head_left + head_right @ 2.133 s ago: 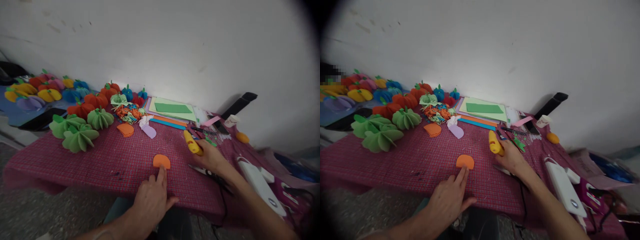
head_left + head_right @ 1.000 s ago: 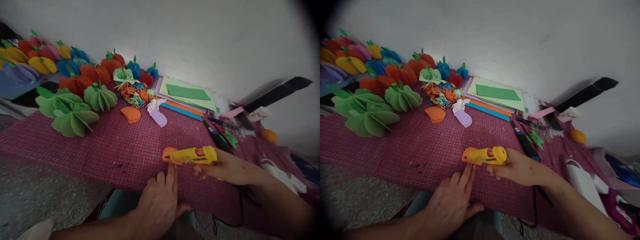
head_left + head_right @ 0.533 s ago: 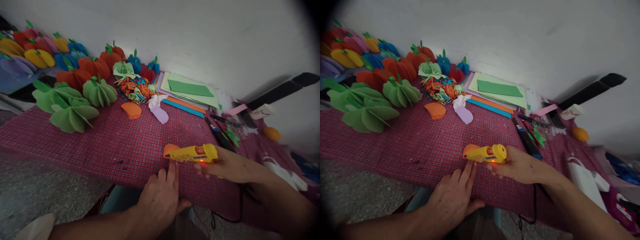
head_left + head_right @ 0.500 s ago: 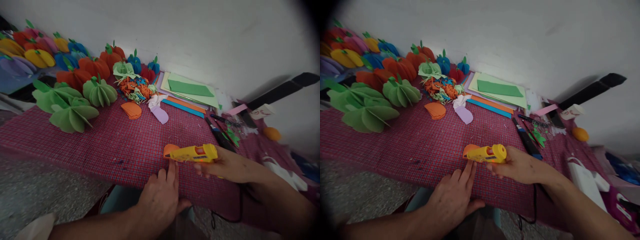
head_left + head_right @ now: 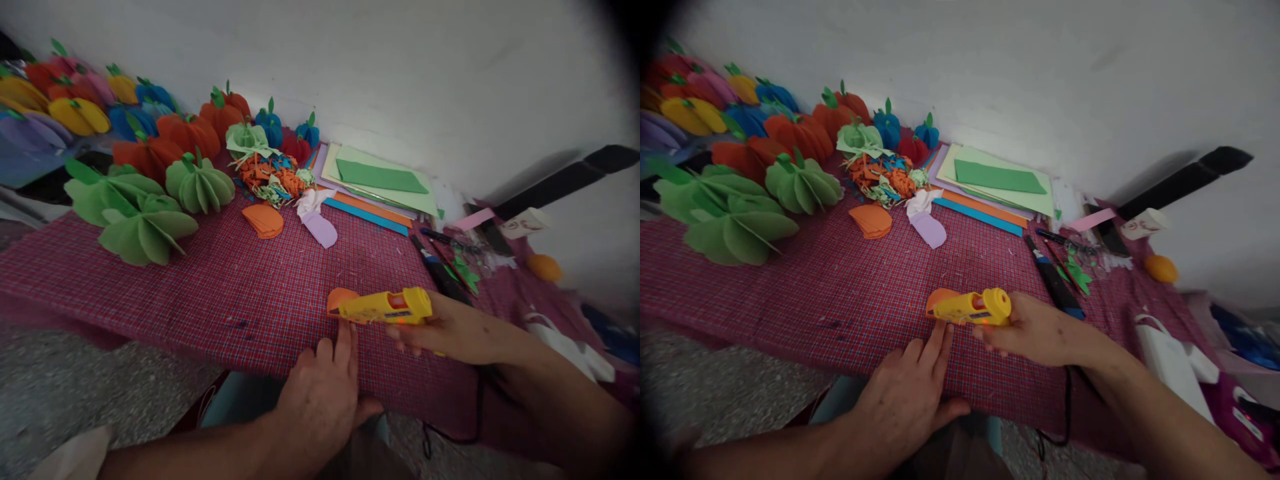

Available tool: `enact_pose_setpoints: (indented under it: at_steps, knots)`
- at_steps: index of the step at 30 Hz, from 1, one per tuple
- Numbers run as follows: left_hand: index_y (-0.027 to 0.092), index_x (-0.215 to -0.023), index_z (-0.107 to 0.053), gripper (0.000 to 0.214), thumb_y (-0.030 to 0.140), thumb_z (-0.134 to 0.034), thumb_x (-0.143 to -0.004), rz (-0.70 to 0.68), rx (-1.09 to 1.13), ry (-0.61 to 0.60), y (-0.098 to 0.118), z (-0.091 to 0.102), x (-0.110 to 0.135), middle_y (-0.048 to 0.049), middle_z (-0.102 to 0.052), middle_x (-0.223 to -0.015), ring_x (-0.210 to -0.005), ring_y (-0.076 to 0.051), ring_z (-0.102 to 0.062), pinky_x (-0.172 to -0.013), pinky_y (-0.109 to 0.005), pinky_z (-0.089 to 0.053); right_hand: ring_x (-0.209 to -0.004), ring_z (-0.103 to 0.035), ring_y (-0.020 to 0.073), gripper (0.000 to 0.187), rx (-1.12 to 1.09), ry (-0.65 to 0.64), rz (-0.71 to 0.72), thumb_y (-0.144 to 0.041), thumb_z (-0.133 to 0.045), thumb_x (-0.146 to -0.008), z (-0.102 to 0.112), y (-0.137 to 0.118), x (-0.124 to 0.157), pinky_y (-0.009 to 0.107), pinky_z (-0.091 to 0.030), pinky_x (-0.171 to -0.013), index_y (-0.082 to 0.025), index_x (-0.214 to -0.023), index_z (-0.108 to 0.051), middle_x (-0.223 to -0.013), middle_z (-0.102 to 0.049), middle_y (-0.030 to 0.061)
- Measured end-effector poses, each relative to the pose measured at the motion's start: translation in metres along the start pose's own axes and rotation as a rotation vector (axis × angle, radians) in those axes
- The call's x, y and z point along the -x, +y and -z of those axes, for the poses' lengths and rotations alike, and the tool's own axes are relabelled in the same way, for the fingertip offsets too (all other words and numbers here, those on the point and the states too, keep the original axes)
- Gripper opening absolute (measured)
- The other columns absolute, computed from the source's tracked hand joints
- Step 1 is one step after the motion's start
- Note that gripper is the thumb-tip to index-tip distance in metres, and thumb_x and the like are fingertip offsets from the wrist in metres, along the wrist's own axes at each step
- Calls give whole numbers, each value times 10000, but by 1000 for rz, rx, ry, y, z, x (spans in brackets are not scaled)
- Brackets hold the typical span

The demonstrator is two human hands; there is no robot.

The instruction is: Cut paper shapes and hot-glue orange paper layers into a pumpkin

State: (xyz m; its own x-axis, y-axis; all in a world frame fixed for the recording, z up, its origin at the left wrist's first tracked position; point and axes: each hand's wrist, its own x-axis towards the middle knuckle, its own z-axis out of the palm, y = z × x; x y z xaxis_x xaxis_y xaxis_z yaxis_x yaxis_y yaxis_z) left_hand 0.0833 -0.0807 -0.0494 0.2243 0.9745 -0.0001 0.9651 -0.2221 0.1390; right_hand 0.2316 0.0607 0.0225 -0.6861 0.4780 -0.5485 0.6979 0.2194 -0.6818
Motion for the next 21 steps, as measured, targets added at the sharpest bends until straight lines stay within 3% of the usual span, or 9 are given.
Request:
enact_pose_setpoints:
  at_steps: [21]
  knots:
    - [77, -1360, -364, 816, 628, -455, -766, 10, 20, -58, 0, 3, -1, -220, -421, -1361, -731, -193, -540, -518, -309, -460, -501, -508, 89, 316, -67, 73, -39, -460, -553, -788, 2, 0, -5, 185, -425, -427, -157, -868, -591, -603, -548, -10]
